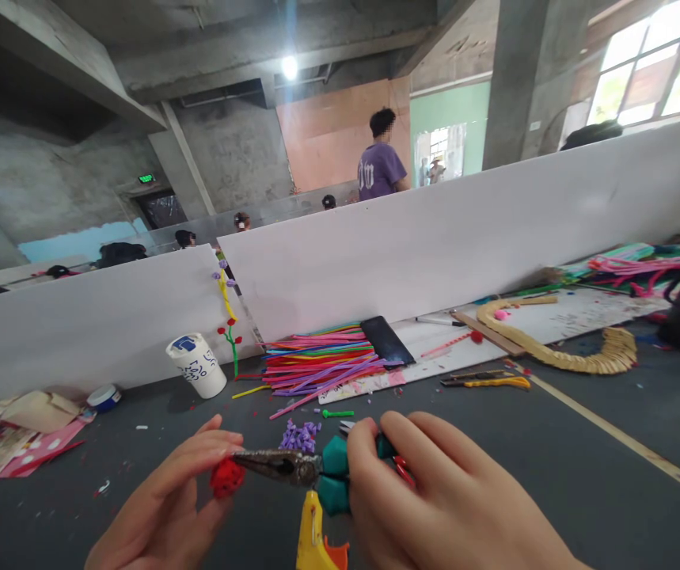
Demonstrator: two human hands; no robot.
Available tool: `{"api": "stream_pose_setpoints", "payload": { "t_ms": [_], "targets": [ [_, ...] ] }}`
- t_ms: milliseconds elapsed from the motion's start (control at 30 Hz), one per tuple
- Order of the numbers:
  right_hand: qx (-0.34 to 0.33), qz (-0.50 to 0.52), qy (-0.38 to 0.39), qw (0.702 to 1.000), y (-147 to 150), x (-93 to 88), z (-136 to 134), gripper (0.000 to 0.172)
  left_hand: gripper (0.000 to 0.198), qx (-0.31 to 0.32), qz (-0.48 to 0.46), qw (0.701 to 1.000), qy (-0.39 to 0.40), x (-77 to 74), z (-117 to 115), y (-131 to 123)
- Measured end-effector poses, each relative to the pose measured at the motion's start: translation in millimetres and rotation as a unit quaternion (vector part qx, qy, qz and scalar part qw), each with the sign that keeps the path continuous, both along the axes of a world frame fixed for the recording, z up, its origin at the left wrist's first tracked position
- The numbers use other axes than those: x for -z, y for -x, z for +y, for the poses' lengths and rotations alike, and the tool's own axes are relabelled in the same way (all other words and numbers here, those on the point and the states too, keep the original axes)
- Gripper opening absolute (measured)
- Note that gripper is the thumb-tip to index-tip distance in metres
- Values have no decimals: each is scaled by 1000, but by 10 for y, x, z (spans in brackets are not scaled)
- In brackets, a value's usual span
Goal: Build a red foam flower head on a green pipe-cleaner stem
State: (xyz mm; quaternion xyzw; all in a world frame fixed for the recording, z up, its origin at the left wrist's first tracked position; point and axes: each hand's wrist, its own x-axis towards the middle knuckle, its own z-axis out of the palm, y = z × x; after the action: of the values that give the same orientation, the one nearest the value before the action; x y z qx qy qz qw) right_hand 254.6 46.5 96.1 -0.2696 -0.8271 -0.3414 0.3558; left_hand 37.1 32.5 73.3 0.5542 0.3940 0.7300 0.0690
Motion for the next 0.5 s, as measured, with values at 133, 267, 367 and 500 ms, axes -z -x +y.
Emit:
{"api": "stream_pose_setpoints", "payload": {
  "t_ms": [133,267,367,500],
  "targets": [
    [40,-20,9,999,13,-50,-29,34,11,0,-8,999,42,-17,-31,11],
    [46,-26,36,998,7,-71,-45,36,11,8,-22,997,69,-36,-51,6],
    [34,4,27,999,18,-48,-22,36,11,17,-18,998,65,-50,-48,-6],
    [28,-6,-2,1000,49,-53,7,35,15,20,-7,999,46,-63,-41,-12]
  ]
}}
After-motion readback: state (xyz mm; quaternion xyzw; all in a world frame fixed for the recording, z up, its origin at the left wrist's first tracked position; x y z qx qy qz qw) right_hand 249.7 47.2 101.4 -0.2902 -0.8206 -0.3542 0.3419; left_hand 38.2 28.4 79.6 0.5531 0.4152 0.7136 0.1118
